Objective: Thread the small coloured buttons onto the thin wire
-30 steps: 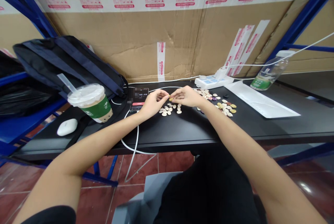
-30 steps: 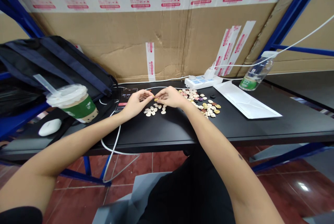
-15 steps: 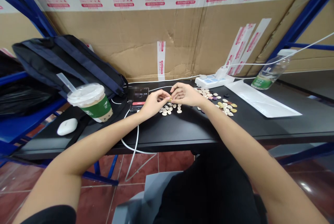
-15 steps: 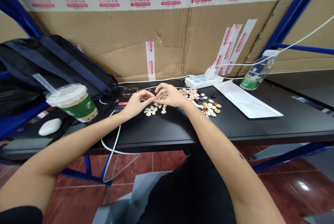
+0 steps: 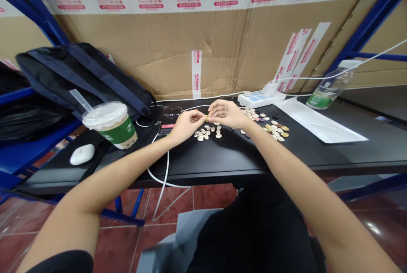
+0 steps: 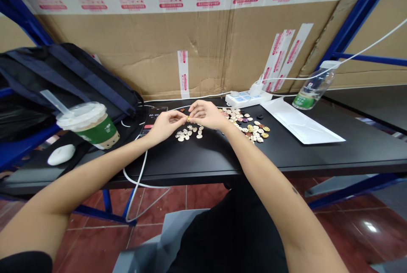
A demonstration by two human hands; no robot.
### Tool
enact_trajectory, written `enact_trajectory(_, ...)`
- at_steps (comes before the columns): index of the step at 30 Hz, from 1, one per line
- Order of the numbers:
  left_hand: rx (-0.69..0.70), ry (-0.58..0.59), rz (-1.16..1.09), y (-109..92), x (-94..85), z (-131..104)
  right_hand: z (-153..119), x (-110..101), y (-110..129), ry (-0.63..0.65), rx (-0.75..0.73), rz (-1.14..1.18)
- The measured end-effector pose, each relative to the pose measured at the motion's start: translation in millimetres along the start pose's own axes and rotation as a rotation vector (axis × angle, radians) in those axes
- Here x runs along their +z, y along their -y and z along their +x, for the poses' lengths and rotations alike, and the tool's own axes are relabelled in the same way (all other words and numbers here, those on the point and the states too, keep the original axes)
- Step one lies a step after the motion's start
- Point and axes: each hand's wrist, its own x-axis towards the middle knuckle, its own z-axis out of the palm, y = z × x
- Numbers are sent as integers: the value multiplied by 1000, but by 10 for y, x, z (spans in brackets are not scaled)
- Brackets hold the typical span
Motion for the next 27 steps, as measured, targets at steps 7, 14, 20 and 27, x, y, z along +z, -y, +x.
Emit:
enact_trajectory(7, -12, 76, 98, -46, -26, -9, -6, 1, -16, 14, 2, -17)
enact_trajectory(14, -15, 88, 83, -73, -33, -20, -16, 14, 14, 28, 16, -30)
enact_trajectory(20, -4, 87, 103, -18, -23, -12, -14, -5, 2, 27, 11, -65)
enact_trajectory(27, 102, 80, 512, 26, -23, -60, 8, -79, -120, -18, 15, -352)
